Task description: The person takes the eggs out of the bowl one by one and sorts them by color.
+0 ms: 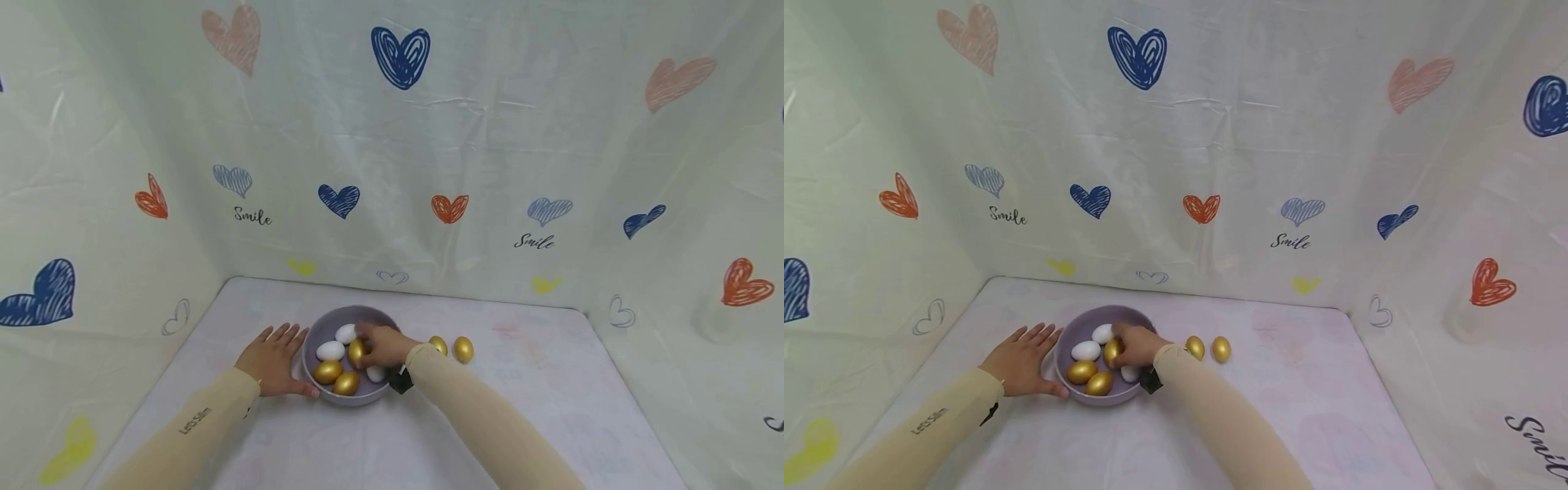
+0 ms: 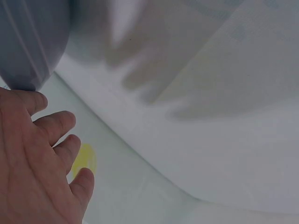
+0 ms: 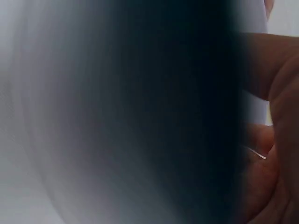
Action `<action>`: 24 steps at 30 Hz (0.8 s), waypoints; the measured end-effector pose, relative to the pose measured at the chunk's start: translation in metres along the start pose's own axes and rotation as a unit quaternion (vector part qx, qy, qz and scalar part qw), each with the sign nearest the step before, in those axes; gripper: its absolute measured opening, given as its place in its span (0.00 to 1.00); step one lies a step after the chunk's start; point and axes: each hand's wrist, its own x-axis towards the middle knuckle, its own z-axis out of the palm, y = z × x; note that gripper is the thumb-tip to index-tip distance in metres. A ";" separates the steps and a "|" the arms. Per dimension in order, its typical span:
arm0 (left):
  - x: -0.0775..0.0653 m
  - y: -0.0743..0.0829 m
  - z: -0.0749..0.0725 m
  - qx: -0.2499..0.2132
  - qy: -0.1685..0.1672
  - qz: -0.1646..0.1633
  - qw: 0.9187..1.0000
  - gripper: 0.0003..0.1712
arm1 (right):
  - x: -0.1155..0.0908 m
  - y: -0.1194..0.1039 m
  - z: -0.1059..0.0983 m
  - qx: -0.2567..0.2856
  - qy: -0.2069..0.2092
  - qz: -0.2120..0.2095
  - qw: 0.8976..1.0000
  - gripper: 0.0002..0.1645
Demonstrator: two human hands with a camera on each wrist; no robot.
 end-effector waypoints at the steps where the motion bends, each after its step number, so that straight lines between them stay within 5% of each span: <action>1: 0.000 0.000 0.000 0.000 0.000 0.000 1.000 0.73 | 0.000 0.000 0.001 -0.004 0.001 -0.003 1.000 0.49; 24: 0.002 -0.005 0.010 -0.001 0.016 0.003 1.000 0.76 | -0.008 -0.008 0.005 -0.058 -0.045 -0.058 0.996 0.31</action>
